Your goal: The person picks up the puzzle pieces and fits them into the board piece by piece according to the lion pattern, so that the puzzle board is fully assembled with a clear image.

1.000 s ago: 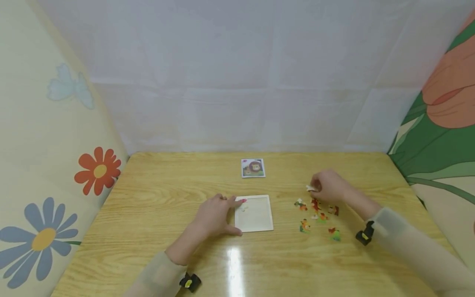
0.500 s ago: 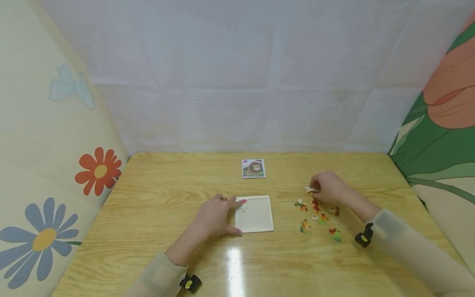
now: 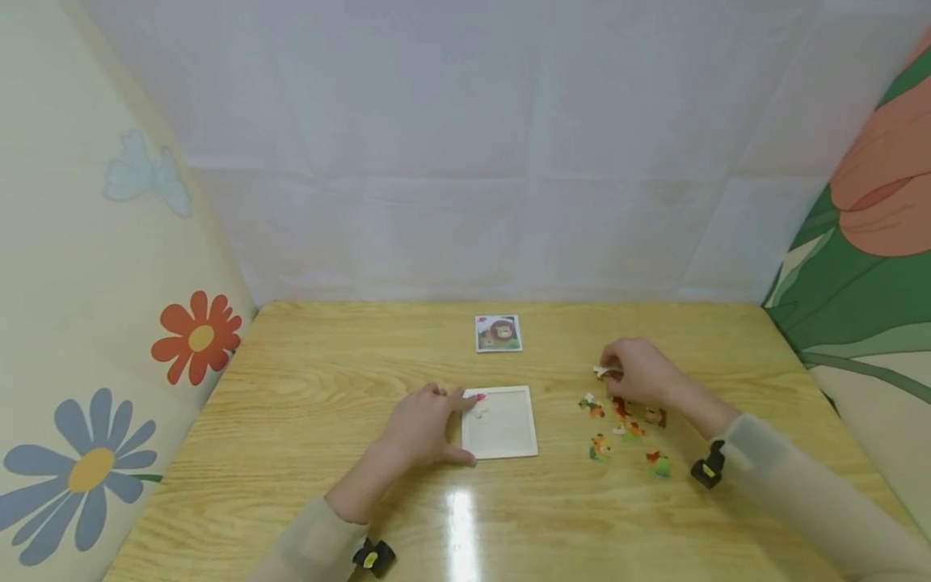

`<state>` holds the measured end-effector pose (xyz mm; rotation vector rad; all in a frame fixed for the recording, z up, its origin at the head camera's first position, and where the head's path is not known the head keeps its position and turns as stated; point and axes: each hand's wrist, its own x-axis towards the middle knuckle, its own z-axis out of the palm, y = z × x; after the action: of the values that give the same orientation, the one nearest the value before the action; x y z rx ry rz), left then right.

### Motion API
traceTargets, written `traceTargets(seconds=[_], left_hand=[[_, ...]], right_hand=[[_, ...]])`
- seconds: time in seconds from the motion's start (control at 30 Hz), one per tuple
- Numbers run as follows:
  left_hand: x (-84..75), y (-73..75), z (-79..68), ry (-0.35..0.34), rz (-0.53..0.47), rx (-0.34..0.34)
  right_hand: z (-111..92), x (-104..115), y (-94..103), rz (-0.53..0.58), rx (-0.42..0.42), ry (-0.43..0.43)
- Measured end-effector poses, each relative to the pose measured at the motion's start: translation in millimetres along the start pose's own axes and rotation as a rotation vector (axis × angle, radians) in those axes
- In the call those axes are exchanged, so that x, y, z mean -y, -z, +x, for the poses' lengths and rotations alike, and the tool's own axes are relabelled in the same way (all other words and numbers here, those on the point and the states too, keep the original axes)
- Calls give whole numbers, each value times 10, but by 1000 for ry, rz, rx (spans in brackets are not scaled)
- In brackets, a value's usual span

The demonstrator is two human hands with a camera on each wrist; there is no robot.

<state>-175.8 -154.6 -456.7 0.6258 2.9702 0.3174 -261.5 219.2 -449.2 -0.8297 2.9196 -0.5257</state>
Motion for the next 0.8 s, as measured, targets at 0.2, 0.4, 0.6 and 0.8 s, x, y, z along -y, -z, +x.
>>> traceTargets(seconds=[0.2, 0.4, 0.6, 0.8], left_hand=[[7, -7, -4, -12, 9, -5], [20, -28, 3, -24, 30, -11], [15, -20, -4, -22, 28, -8], [15, -22, -6, -23, 30, -9]], right_hand=[[46, 65, 30, 30, -28, 17], [87, 174, 50, 38, -56, 62], [140, 256, 32, 42, -70, 77], [198, 357, 19, 44, -93, 128]])
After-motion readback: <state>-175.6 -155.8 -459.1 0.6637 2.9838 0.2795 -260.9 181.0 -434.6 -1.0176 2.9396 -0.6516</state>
